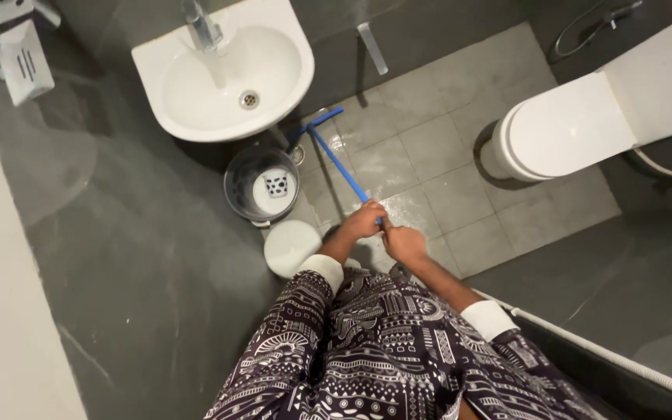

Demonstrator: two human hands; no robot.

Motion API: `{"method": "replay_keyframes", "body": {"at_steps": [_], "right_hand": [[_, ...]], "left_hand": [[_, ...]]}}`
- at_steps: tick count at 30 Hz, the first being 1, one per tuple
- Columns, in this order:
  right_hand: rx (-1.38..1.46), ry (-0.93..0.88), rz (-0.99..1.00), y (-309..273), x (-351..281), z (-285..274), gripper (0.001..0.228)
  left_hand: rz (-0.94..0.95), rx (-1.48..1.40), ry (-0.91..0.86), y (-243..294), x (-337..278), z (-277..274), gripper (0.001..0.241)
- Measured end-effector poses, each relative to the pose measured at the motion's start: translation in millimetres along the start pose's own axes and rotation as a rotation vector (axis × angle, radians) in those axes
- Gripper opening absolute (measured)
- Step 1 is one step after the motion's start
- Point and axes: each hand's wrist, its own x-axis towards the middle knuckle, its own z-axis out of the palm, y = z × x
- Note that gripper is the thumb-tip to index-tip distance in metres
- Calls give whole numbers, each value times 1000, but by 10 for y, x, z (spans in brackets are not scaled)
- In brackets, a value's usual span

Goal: The person mops the tiled bathroom floor using a blue squeegee-style mop, repeatedly pushing water toward the drain. The person moves around the toilet and sink, adjusting the mop angle to cover different areas of the floor.

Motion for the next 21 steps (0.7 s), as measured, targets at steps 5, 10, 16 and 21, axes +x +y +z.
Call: {"method": "replay_keyframes", "body": {"at_steps": [5, 10, 16, 21], "right_hand": [[73, 16, 56, 28, -100, -500, 54], [162, 27, 129, 123, -309, -686, 53], [95, -8, 140, -78, 2, -672, 52], [93, 4, 80, -253, 482, -347, 55]], "left_hand": [[87, -111, 73, 168, 243, -179, 23], [183, -179, 101, 202, 444, 126, 29], [167, -157, 97, -25, 431, -194, 28], [171, -31, 27, -486, 469, -431, 25]]}}
